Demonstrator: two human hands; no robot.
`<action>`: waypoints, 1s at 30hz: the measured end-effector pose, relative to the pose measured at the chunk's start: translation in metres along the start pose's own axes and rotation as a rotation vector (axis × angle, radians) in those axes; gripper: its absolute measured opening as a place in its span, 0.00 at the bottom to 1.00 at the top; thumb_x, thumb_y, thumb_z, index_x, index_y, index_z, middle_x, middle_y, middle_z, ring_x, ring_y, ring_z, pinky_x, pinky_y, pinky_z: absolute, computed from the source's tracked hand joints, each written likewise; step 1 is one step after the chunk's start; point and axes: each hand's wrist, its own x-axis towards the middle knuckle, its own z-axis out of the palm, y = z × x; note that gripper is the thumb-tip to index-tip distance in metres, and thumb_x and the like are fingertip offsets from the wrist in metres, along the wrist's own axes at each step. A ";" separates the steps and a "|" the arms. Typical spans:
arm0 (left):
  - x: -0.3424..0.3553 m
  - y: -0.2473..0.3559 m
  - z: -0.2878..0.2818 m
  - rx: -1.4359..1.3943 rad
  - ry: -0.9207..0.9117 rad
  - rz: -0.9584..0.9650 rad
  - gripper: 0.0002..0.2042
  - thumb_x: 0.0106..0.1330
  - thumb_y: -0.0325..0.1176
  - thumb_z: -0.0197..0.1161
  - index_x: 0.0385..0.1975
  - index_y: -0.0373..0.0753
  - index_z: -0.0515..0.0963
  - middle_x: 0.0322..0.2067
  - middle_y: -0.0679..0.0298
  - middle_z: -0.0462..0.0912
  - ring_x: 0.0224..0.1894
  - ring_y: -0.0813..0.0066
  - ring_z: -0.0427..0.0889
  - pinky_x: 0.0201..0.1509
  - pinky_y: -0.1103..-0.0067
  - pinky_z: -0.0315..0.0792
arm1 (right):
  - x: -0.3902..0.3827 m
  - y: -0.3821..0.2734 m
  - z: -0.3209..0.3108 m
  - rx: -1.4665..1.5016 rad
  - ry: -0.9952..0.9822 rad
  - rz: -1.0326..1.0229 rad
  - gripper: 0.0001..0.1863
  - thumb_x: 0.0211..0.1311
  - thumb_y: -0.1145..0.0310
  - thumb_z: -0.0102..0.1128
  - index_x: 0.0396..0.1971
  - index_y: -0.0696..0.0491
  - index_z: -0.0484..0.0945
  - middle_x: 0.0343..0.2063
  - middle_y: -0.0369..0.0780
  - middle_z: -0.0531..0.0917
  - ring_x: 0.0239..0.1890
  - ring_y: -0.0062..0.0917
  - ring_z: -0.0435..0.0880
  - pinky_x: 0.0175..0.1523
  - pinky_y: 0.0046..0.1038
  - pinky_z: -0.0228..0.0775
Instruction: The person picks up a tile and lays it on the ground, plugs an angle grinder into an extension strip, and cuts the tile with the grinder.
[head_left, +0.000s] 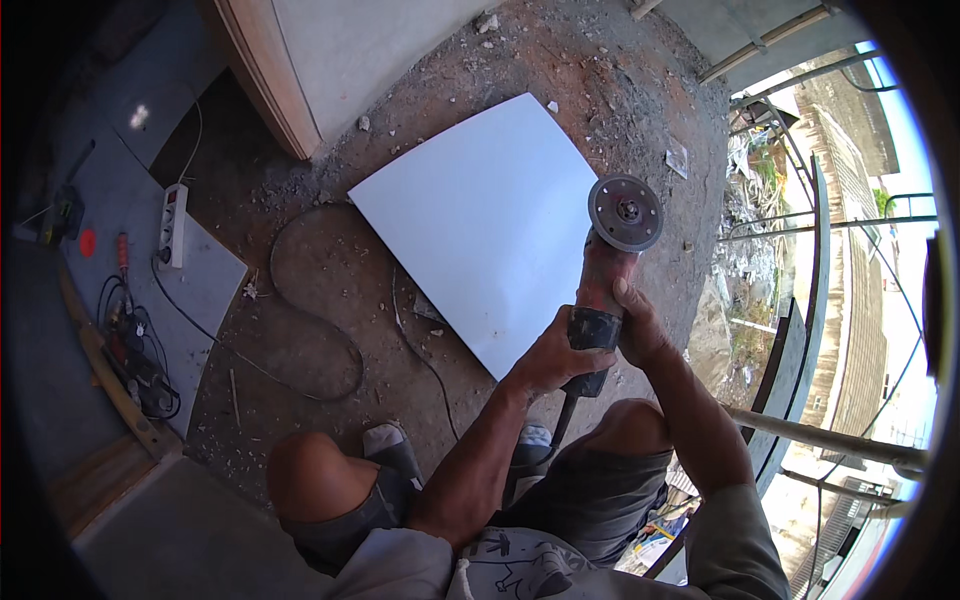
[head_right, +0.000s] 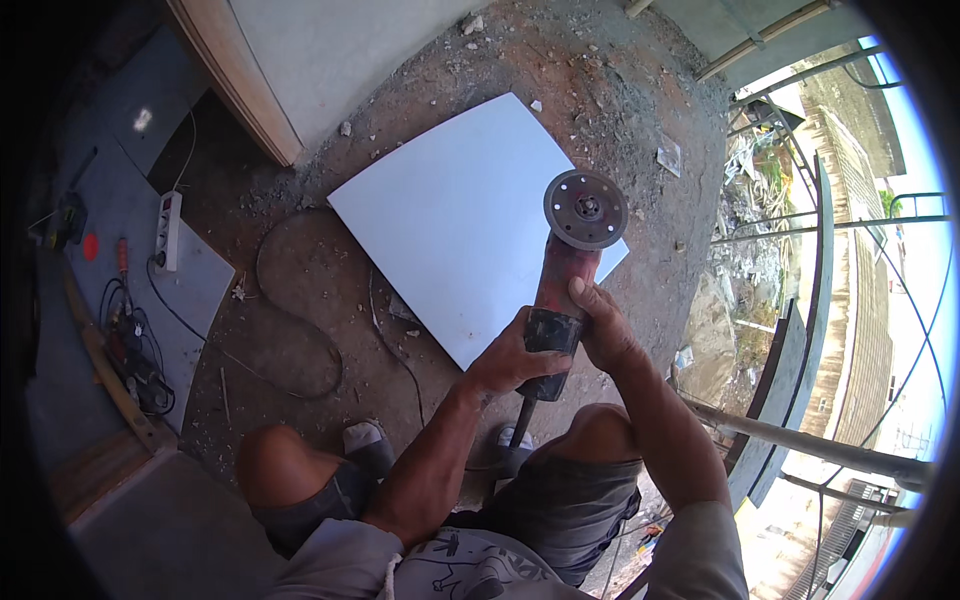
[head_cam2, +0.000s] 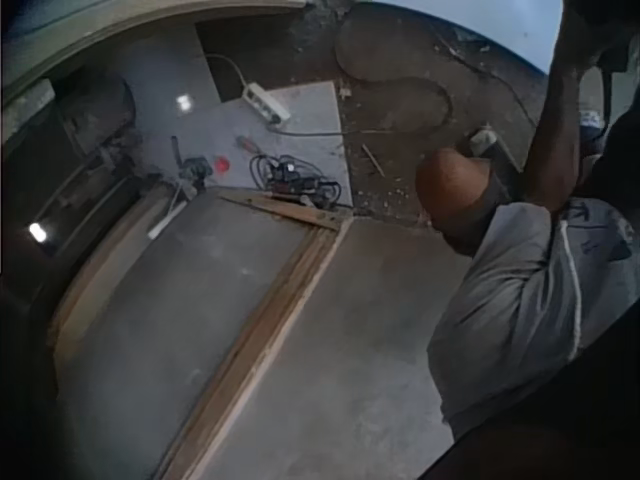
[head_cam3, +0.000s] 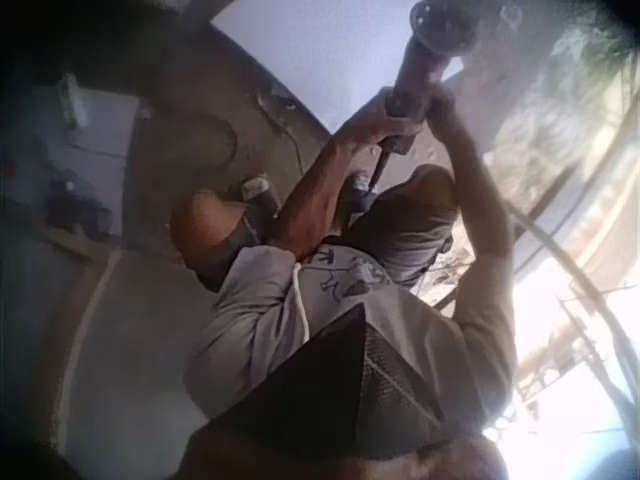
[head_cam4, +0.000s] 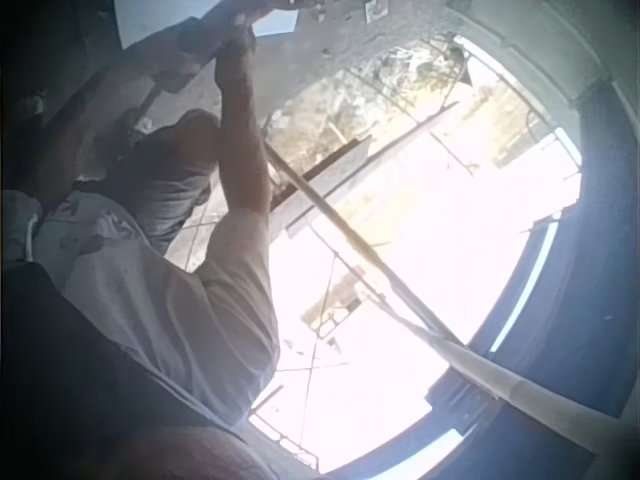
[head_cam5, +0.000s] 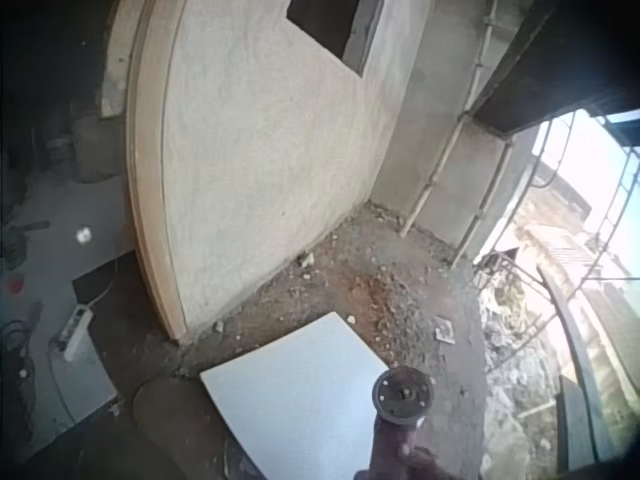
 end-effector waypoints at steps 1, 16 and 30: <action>-0.001 0.005 -0.003 -0.031 -0.176 -0.060 0.28 0.52 0.37 0.71 0.50 0.35 0.66 0.37 0.64 0.74 0.39 0.79 0.76 0.39 0.79 0.76 | -0.002 -0.002 0.000 -0.009 -0.002 0.016 0.34 0.56 0.46 0.61 0.51 0.60 0.69 0.40 0.41 0.78 0.45 0.27 0.78 0.52 0.31 0.70; 0.031 -0.041 0.057 0.563 0.404 -0.071 0.42 0.47 0.48 0.77 0.56 0.32 0.60 0.33 0.64 0.77 0.25 0.78 0.78 0.24 0.82 0.75 | 0.021 0.008 -0.045 -0.285 0.377 -0.175 0.36 0.51 0.44 0.61 0.44 0.64 0.70 0.33 0.44 0.77 0.33 0.27 0.79 0.40 0.28 0.72; 0.070 -0.045 0.080 -0.001 -0.161 -0.294 0.29 0.53 0.41 0.69 0.51 0.34 0.68 0.40 0.58 0.78 0.35 0.72 0.82 0.26 0.82 0.78 | -0.010 0.035 -0.137 0.752 -0.212 -0.234 0.33 0.69 0.41 0.37 0.58 0.55 0.65 0.48 0.46 0.77 0.50 0.35 0.78 0.59 0.40 0.67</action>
